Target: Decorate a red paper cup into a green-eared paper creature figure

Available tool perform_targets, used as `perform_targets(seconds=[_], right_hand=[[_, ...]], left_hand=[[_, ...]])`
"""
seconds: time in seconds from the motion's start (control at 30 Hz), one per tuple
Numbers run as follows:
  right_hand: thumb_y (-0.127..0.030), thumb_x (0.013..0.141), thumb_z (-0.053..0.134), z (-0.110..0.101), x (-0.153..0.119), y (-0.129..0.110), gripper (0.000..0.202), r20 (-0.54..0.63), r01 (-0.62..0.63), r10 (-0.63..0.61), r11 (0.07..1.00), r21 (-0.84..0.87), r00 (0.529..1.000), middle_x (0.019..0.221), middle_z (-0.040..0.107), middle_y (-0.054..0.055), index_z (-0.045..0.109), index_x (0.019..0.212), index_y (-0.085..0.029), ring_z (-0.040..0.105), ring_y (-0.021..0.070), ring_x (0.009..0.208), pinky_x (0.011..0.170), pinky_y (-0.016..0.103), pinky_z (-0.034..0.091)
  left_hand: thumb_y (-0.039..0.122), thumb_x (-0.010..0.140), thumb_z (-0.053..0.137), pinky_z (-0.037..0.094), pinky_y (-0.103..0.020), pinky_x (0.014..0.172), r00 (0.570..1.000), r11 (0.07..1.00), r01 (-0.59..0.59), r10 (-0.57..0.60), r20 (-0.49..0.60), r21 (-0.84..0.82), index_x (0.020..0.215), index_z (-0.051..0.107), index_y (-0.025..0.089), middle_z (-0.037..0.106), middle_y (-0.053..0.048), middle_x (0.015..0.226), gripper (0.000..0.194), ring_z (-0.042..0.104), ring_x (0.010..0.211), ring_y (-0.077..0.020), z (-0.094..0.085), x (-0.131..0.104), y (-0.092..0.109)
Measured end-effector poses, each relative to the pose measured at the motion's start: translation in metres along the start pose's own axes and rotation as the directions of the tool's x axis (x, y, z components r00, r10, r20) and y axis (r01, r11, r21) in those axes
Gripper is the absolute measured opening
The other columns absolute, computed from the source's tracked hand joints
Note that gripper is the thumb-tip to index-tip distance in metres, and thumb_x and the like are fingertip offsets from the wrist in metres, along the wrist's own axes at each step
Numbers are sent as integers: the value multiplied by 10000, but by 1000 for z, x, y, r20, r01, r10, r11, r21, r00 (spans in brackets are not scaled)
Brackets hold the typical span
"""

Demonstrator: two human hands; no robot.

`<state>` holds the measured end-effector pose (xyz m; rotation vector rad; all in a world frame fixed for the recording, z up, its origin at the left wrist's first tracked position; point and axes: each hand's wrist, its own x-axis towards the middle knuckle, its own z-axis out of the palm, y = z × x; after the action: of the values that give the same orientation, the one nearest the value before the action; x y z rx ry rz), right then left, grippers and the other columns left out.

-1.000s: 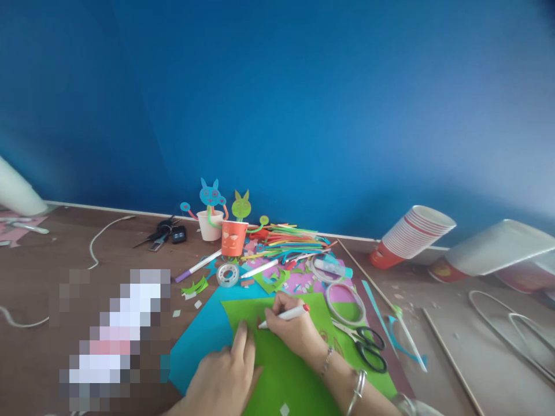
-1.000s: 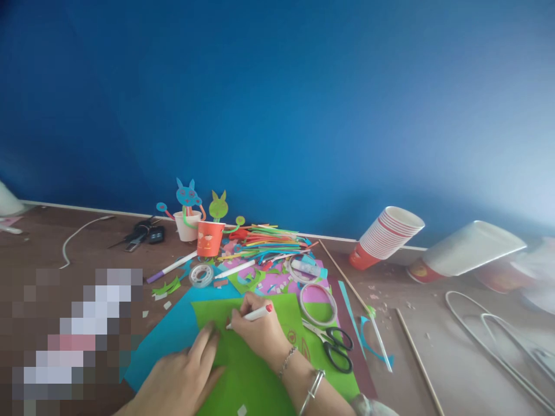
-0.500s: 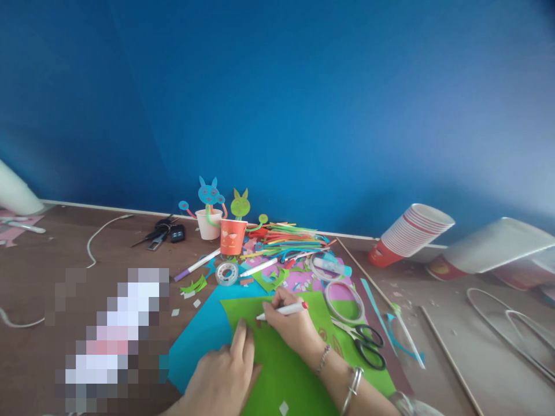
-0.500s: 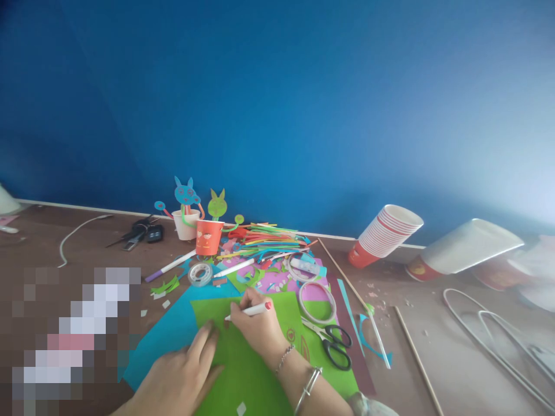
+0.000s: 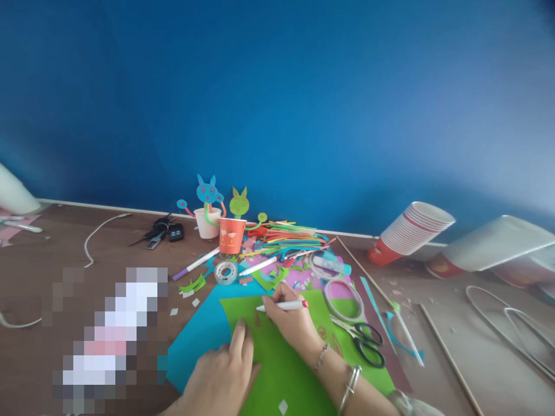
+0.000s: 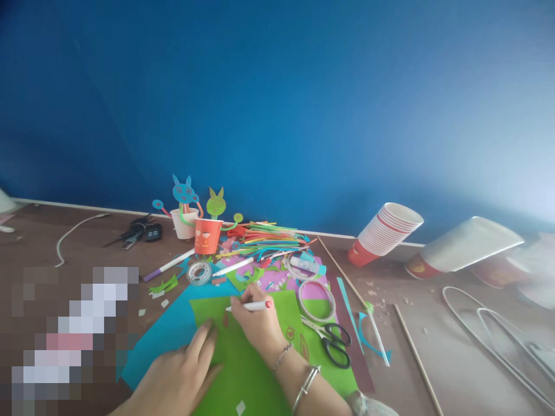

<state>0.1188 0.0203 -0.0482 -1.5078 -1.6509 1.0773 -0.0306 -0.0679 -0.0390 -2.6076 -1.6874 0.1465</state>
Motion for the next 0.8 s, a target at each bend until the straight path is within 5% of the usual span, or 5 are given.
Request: perform_targets(seconds=[0.33, 0.8], right_hand=[[-368, 781, 591, 1, 0, 1, 259, -8, 1, -1, 999, 42, 1000, 493, 469, -67, 443, 631, -217, 397, 99, 461, 447, 215, 311], [-291, 749, 566, -1, 0, 2, 262, -36, 24, -24, 1000, 19, 999, 474, 385, -82, 377, 579, -226, 348, 95, 463, 449, 216, 290]], left_hand=[[211, 888, 557, 586, -295, 502, 998, 1000, -1, 2, 55, -6, 1261, 564, 100, 576, -223, 1270, 389, 695, 628, -189, -1, 2, 0], [193, 870, 583, 575, -283, 484, 1000, 1000, 3, -3, -4, -2, 1242, 573, 95, 589, -220, 1241, 384, 690, 610, -185, -2, -2, 0]])
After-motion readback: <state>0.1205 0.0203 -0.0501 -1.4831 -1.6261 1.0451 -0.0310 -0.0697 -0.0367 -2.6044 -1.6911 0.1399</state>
